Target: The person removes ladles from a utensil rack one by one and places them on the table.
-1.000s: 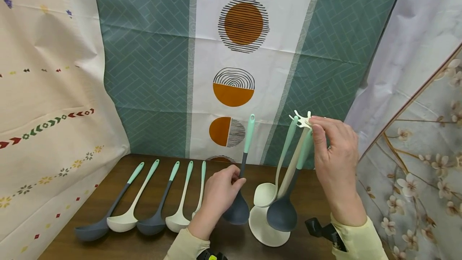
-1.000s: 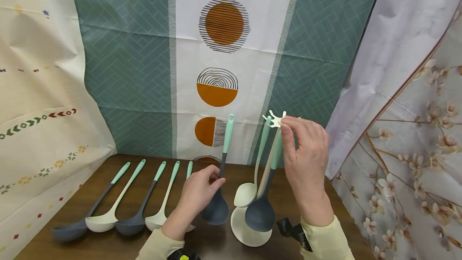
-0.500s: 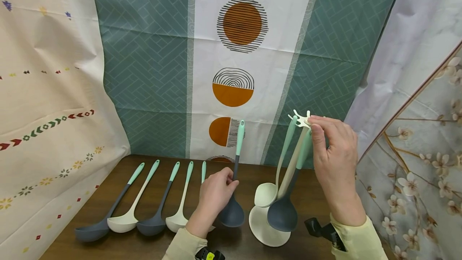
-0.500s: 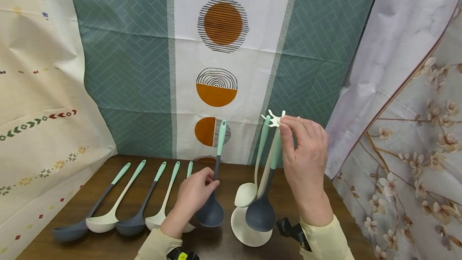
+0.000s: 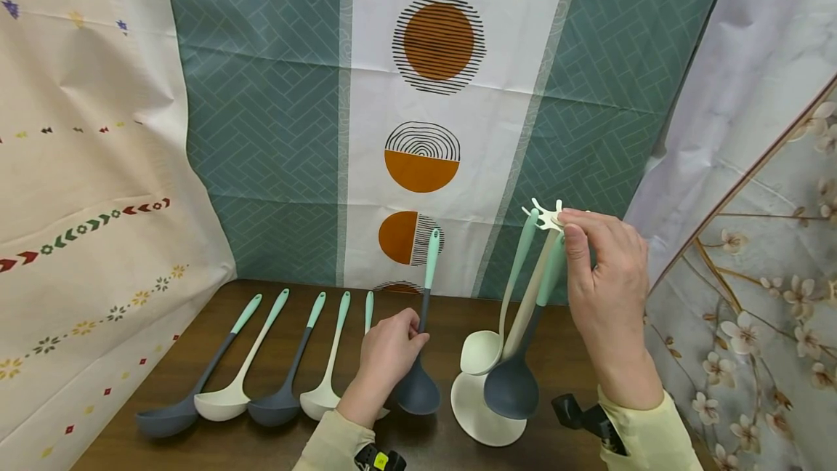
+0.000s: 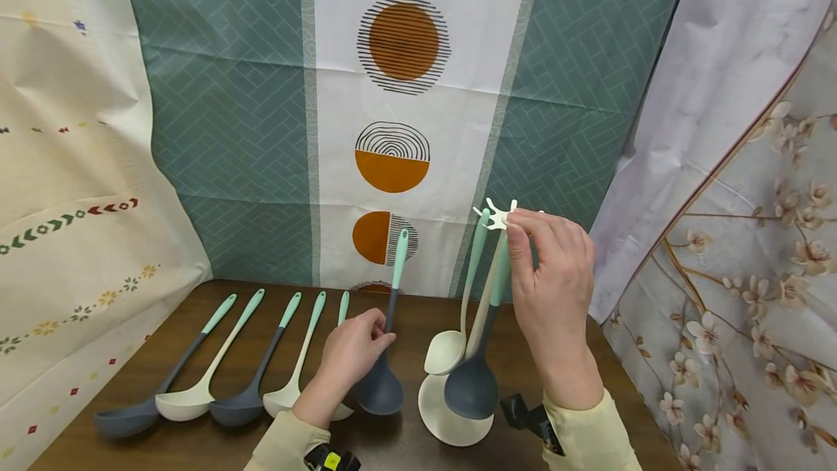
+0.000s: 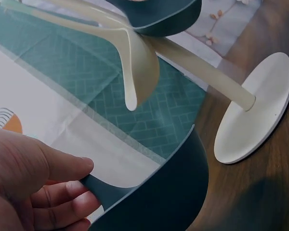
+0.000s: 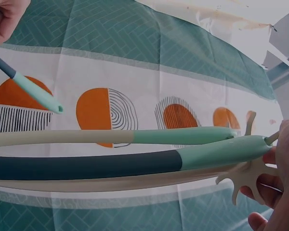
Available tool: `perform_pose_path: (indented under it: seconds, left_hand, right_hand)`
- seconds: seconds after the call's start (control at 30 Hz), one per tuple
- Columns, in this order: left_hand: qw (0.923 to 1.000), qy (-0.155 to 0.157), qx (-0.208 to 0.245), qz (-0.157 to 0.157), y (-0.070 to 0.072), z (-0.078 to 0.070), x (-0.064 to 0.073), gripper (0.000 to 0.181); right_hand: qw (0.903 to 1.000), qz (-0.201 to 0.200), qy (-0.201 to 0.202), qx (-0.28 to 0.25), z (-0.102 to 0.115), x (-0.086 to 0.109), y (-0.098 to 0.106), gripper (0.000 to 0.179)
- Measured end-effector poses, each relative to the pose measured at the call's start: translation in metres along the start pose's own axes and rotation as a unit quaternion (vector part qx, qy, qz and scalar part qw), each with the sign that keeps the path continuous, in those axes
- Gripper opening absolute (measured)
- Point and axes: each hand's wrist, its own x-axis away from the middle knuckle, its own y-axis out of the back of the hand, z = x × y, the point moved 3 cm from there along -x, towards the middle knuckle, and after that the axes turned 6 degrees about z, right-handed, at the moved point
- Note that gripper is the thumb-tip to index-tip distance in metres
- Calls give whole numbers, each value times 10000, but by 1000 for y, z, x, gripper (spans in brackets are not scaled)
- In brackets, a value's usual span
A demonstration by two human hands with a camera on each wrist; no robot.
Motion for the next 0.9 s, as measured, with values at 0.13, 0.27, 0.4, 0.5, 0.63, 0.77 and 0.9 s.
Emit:
perform_pose_path:
  seconds: [0.13, 0.27, 0.4, 0.5, 0.63, 0.77, 0.9]
  left_hand:
    - [10000, 35, -44, 78, -4, 5, 0, 22]
    - [9998, 105, -36, 169, -7, 9, -1, 22]
    - [9995, 160, -17, 257, -9, 11, -1, 21]
    - [9993, 186, -68, 327, -11, 13, -1, 22]
    - [9986, 241, -162, 440, -14, 16, 0, 23]
    - [9982, 282, -193, 503, -16, 18, 0, 24]
    - [9976, 329, -256, 550, -18, 22, 1, 27]
  right_hand:
    - [10000, -43, -16, -21, 0, 0, 0, 42]
    - [10000, -65, -25, -10, 0, 1, 0, 40]
    - [9999, -120, -26, -9, 0, 1, 0, 40]
    - [9998, -172, -27, -11, 0, 1, -1, 39]
    - [9998, -180, -23, -18, 0, 1, -1, 39]
    - [9998, -184, -19, -22, 0, 1, -1, 40]
    - [9998, -184, -11, -24, 0, 1, -1, 42]
